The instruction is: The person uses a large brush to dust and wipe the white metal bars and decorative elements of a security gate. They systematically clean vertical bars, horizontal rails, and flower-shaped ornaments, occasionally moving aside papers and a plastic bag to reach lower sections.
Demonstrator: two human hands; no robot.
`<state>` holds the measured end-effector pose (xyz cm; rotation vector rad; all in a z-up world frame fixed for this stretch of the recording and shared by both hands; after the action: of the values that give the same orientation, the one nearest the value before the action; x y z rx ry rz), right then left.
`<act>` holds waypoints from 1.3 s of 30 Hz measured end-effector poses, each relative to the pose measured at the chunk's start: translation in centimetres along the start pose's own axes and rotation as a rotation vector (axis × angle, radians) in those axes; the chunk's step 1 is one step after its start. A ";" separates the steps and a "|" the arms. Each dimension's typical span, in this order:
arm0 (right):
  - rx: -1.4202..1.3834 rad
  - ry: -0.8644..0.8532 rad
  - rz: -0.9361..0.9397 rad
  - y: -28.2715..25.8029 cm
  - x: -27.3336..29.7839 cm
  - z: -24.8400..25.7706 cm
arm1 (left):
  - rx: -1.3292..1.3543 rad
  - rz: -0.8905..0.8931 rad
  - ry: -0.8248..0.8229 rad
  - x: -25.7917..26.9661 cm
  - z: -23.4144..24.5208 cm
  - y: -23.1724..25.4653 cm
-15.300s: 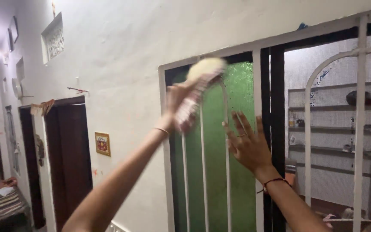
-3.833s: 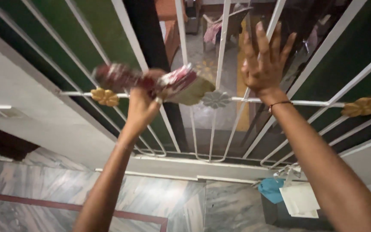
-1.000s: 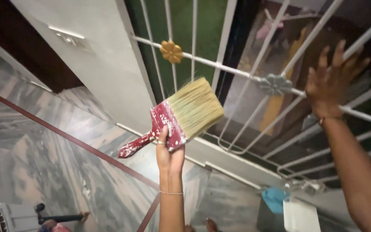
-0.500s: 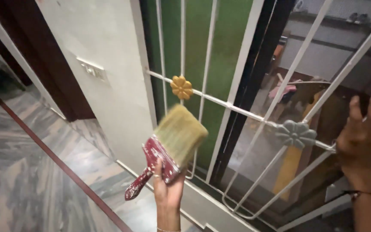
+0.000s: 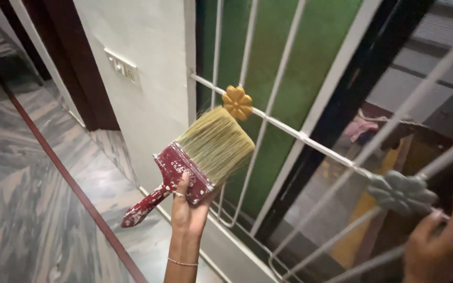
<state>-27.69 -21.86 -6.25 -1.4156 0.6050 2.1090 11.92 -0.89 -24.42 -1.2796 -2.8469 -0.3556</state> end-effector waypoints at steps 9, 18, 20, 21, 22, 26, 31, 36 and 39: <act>-0.248 0.201 -0.168 -10.1 8.5 -12.2 | -0.405 -0.336 0.000 -8.7 3.5 8.8; -0.563 0.124 -0.382 -30.9 5.4 -30.1 | -0.856 -0.554 -0.480 -17.1 -4.6 17.7; -0.546 0.094 -0.411 -33.7 4.1 -32.4 | -0.778 -0.781 -0.552 -16.6 -8.2 20.4; -0.436 0.094 -0.409 -34.5 3.5 -32.8 | -0.739 -0.859 -0.591 -16.7 -10.0 21.2; -0.325 0.089 -0.402 -34.7 2.8 -32.8 | -0.713 -0.880 -0.633 -17.3 -12.0 21.3; -0.314 0.132 -0.454 -34.7 2.5 -32.3 | -0.747 -0.864 -0.768 -19.7 -18.2 19.4; -0.347 0.130 -0.437 -34.3 2.6 -31.9 | -1.006 -0.755 -0.828 -20.8 -19.3 15.4; -0.366 0.105 -0.448 -34.6 2.8 -31.9 | -1.242 -0.543 -0.984 -22.6 -22.3 13.7; -0.344 0.091 -0.424 -34.1 2.6 -31.9 | -1.506 -0.716 -1.113 -22.7 -26.8 13.2</act>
<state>15.69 -15.24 -22.47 -1.6581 -0.0399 1.8680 34.39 -14.66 2.31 0.0030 -3.6569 -3.0122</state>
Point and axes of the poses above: each hand's wrist, its own x-axis away from the middle knuckle, its own z-axis out of the back of the hand, y = z × x, the point moved 10 cm from there along -x, towards the middle knuckle, and after that the axes turned 14 degrees about z, right-handed, at the moved point
